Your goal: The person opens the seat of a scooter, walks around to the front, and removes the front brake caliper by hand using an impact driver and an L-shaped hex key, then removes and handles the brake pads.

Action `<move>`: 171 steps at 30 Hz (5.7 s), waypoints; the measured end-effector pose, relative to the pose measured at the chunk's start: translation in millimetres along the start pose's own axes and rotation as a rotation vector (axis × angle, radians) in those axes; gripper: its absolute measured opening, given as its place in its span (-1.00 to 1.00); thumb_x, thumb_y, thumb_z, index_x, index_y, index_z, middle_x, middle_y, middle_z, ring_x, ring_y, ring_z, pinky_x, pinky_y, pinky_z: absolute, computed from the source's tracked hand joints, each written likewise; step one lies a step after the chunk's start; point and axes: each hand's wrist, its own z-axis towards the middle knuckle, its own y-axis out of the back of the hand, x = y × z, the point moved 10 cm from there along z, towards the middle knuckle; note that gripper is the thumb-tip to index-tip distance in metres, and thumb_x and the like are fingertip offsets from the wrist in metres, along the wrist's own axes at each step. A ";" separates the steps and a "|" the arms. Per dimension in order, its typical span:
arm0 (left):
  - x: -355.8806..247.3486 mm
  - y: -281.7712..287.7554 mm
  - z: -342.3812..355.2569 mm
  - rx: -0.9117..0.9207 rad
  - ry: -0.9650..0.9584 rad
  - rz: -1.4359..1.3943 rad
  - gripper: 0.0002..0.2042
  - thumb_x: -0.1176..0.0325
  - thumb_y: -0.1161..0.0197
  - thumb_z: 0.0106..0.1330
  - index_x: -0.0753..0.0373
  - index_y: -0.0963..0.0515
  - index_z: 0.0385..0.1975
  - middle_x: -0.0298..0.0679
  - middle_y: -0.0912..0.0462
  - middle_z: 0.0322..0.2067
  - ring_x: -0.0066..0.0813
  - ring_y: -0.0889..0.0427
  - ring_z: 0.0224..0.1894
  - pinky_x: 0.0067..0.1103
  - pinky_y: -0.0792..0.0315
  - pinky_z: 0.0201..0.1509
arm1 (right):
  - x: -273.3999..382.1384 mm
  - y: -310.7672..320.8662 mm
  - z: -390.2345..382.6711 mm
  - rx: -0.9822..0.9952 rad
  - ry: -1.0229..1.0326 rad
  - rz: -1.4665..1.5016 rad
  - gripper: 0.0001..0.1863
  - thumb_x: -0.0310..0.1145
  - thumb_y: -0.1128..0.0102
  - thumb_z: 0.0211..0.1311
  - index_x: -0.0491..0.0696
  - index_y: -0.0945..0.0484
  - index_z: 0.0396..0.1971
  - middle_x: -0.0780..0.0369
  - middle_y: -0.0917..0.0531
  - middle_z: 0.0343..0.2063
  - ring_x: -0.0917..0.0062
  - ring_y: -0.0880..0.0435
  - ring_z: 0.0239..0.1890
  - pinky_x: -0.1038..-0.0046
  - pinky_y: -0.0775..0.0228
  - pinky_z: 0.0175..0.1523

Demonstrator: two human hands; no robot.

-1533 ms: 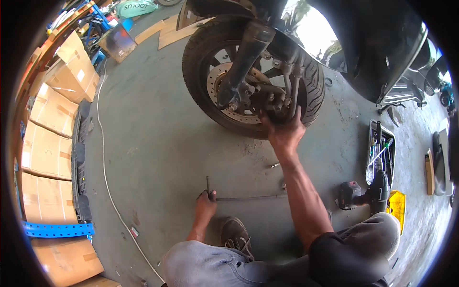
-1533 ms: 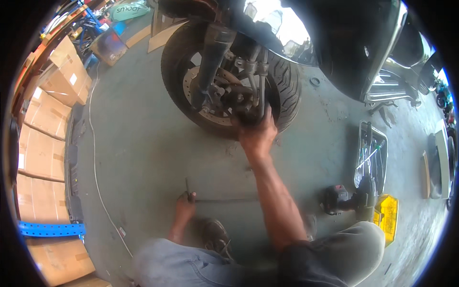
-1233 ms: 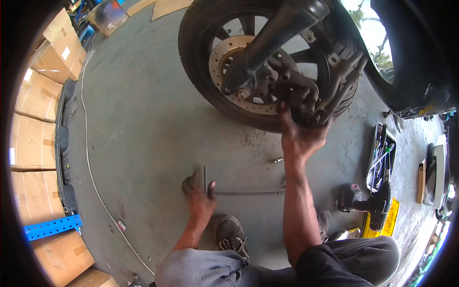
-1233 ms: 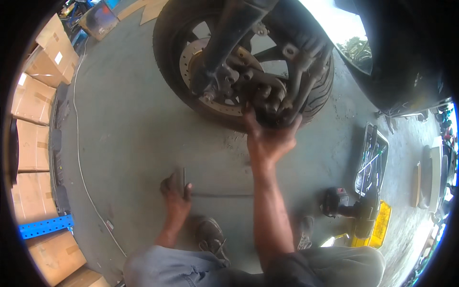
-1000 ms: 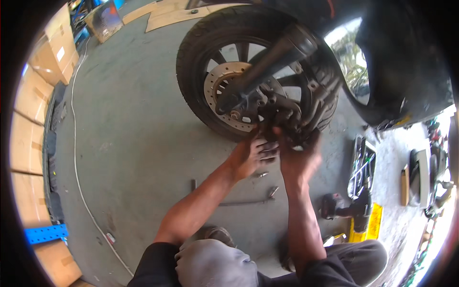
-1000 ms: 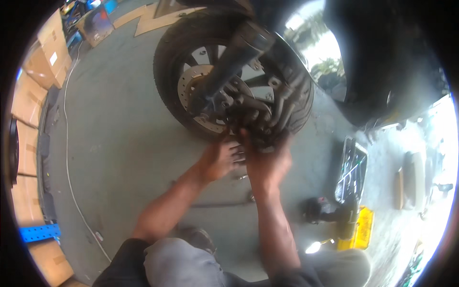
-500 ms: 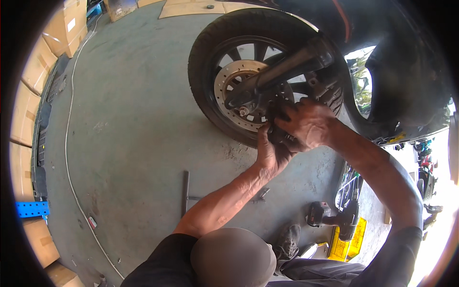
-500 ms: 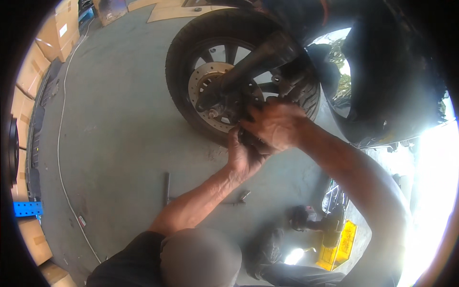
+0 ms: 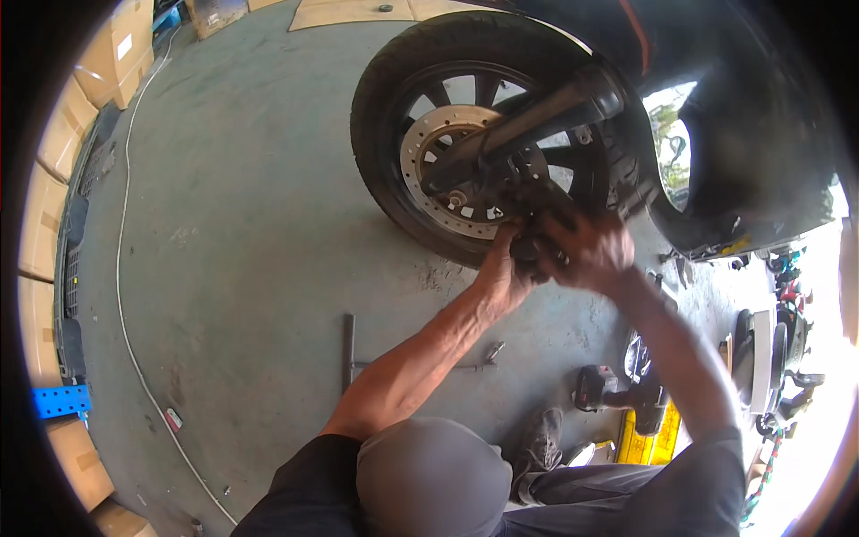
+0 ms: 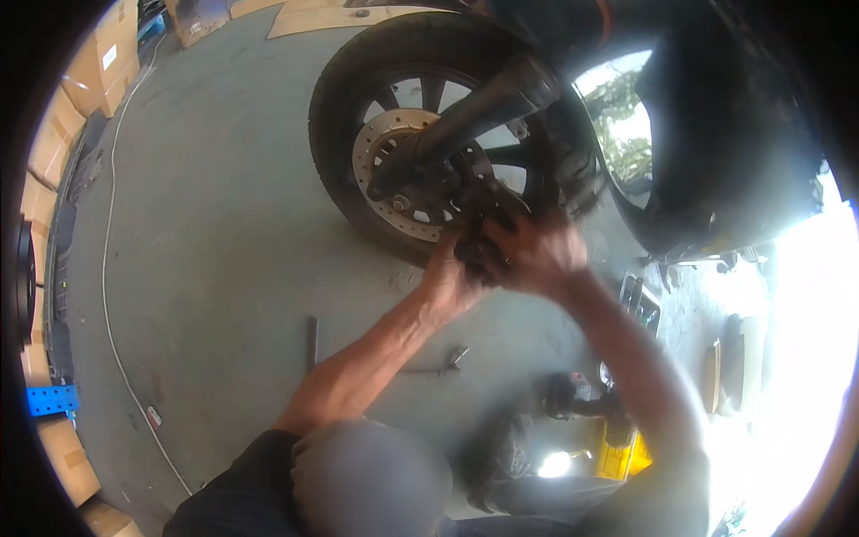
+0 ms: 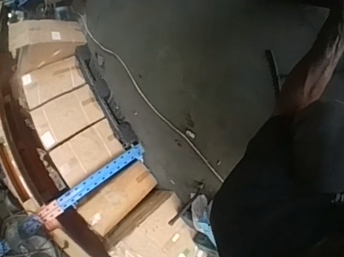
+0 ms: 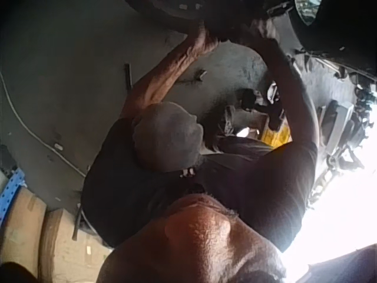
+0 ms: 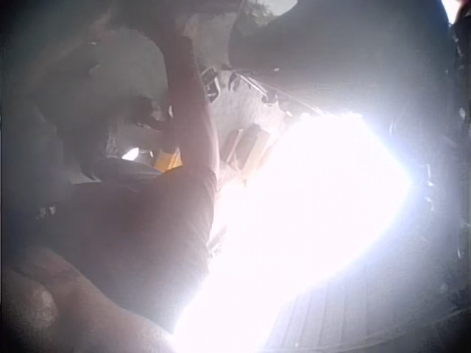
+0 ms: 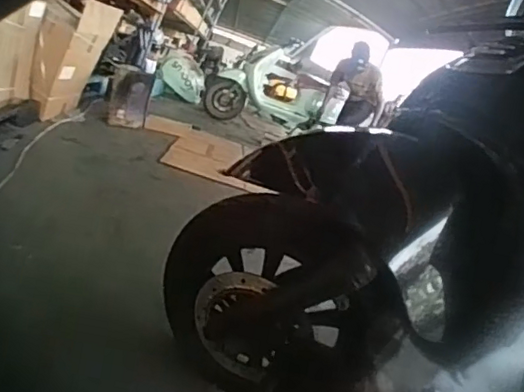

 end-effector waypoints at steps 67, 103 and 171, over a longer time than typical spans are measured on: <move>71.0 -3.2 31.6 0.045 -0.039 0.491 -0.69 0.04 -0.06 0.30 0.11 -0.39 -0.13 -0.24 -0.44 -0.33 -0.31 -0.38 -0.25 -0.32 -0.27 -0.04 | -156.8 -270.2 -610.5 0.163 -1.844 0.681 -0.77 -0.34 -0.04 0.08 -0.17 -0.61 -0.41 -0.05 -0.65 -0.36 0.07 -0.64 -0.26 0.15 -0.47 -0.13; 113.6 -38.3 -43.0 0.350 -0.319 0.145 0.08 -0.35 -0.35 -0.19 0.10 -0.07 0.34 -0.02 -0.19 0.25 0.02 -0.38 0.12 -0.11 -0.35 0.16 | -178.8 -40.6 -434.9 -0.938 -0.705 1.785 -0.69 -0.25 0.10 0.38 -0.18 -0.46 -0.10 0.19 -0.53 -0.34 0.56 -0.53 -0.38 0.54 -0.37 -0.27; 92.0 -18.3 -25.0 -0.218 -0.572 0.654 -0.54 0.31 -0.27 0.14 0.30 -0.36 0.03 -0.22 -0.54 -0.26 -0.45 -0.58 -0.28 -0.55 -0.50 -0.33 | 24.8 -84.7 -237.0 -0.081 -0.975 1.801 -0.69 -0.17 0.23 0.46 -0.09 -0.40 -0.28 0.37 -0.33 -0.68 0.69 -0.29 -0.69 0.56 -0.14 -0.61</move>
